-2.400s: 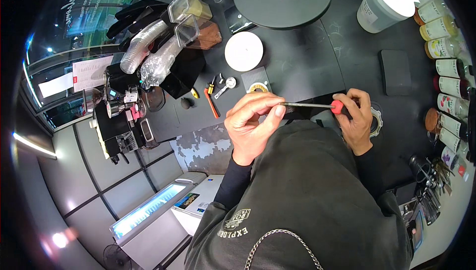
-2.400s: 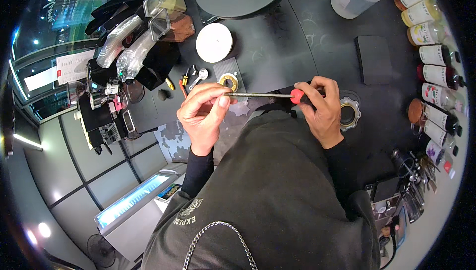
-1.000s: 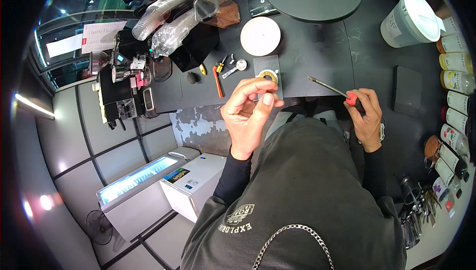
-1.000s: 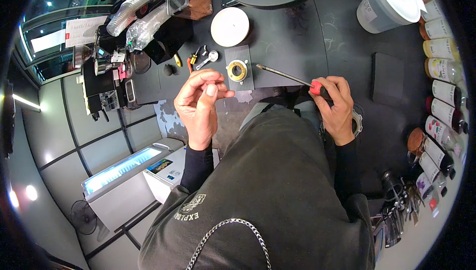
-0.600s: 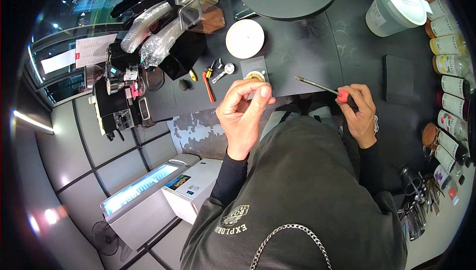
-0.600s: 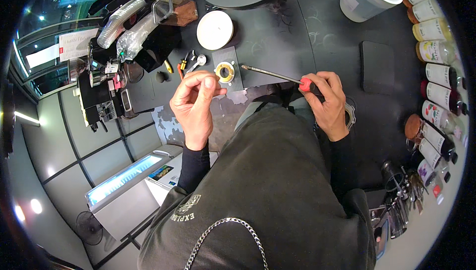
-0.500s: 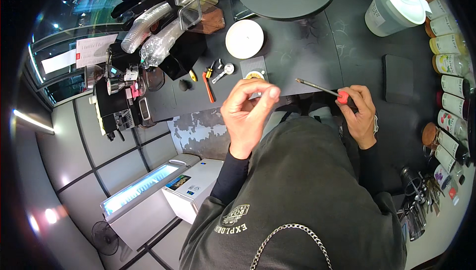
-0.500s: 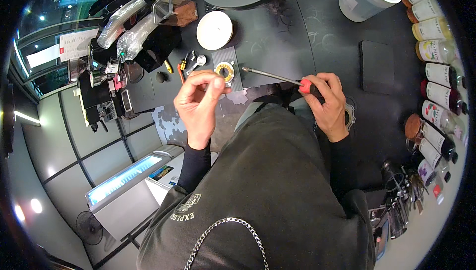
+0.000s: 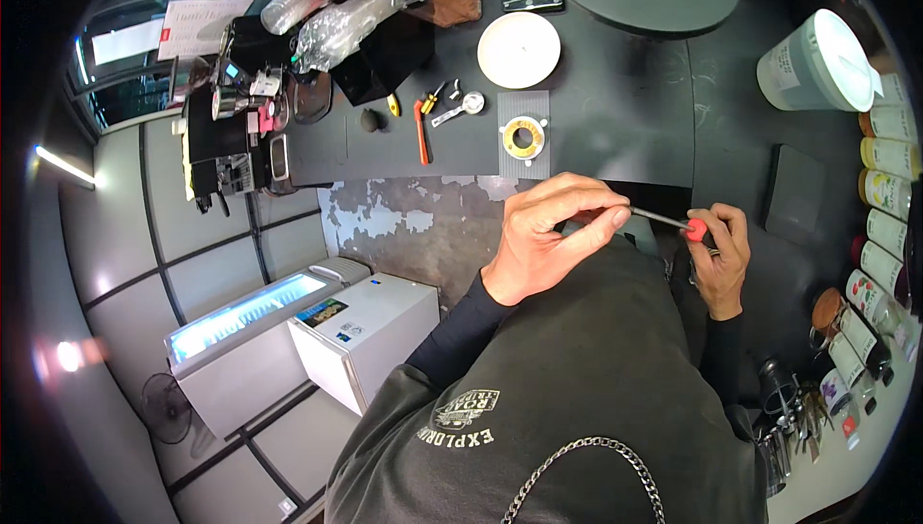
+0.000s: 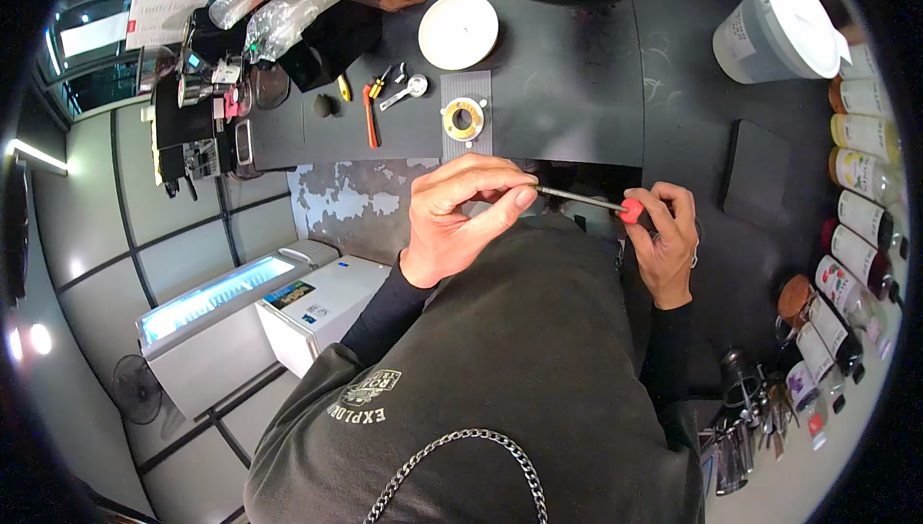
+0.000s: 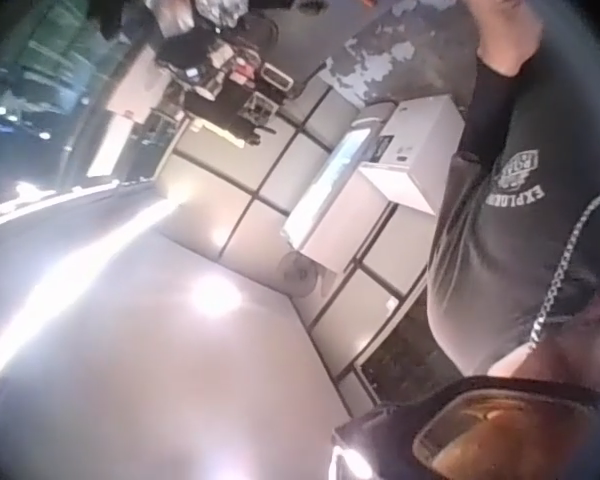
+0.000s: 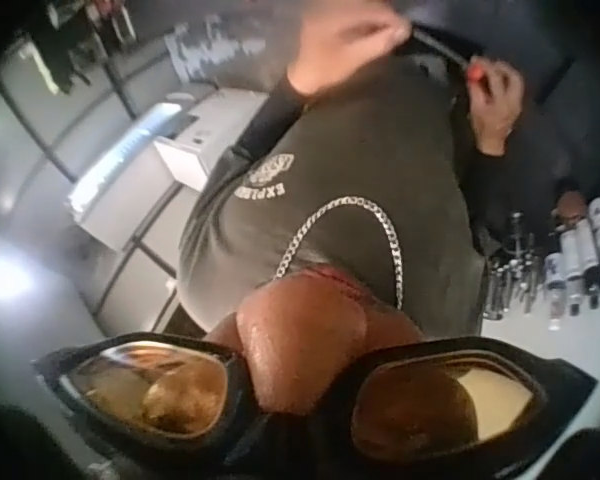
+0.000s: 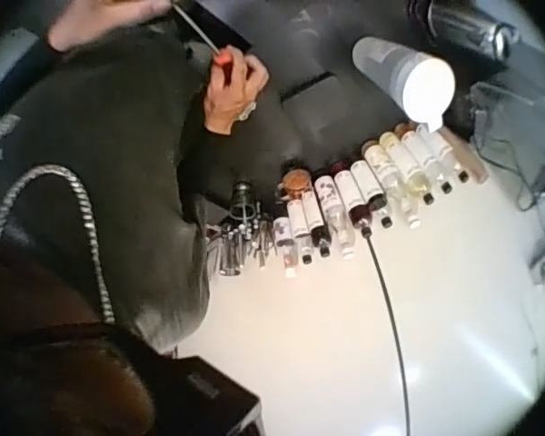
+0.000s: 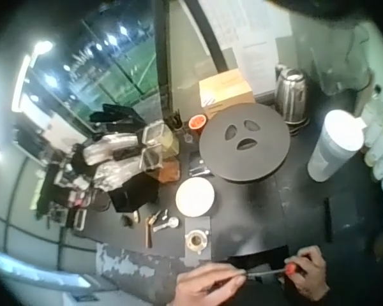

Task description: The recorder is using a screwdriver to disassemble or adjust a burr set from a professional coffee grinder.

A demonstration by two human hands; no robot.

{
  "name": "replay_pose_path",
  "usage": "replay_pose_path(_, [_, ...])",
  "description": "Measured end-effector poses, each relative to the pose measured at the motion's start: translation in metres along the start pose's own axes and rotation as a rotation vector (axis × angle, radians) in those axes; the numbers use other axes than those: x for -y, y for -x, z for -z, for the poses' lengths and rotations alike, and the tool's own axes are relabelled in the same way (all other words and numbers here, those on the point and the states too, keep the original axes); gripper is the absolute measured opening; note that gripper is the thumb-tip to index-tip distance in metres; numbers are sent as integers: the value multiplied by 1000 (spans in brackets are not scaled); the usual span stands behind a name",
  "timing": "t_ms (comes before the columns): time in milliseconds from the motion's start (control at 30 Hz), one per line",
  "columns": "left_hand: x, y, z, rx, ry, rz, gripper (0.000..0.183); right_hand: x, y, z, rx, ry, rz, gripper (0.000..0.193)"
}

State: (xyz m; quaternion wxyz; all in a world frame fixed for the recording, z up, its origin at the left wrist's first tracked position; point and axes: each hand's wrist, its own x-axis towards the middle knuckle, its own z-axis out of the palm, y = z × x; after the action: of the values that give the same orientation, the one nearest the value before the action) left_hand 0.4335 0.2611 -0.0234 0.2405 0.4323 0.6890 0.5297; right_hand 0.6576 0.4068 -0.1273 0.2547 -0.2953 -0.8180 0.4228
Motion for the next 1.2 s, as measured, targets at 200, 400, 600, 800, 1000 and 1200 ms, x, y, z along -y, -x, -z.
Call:
replay_pose_path(200, [22,13,16,-55,-48,-53,12,11,-12,-3,91,99,13,35])
replay_pose_path(400, [81,18,48,-152,-104,123,17,41,-15,-19,205,195,-116,30])
replay_pose_path(600, [153,-4,87,-25,-693,-67,35,64,-3,-58,242,223,-286,30])
replay_pose_path(800, [206,4,101,162,-690,-80,58,80,14,-97,230,267,-388,31])
replay_pose_path(1000, [215,-1,107,202,-667,-95,60,84,34,-111,171,254,-534,31])
replay_pose_path(1200, [230,2,111,133,-528,-156,68,89,45,-119,148,251,-613,32])
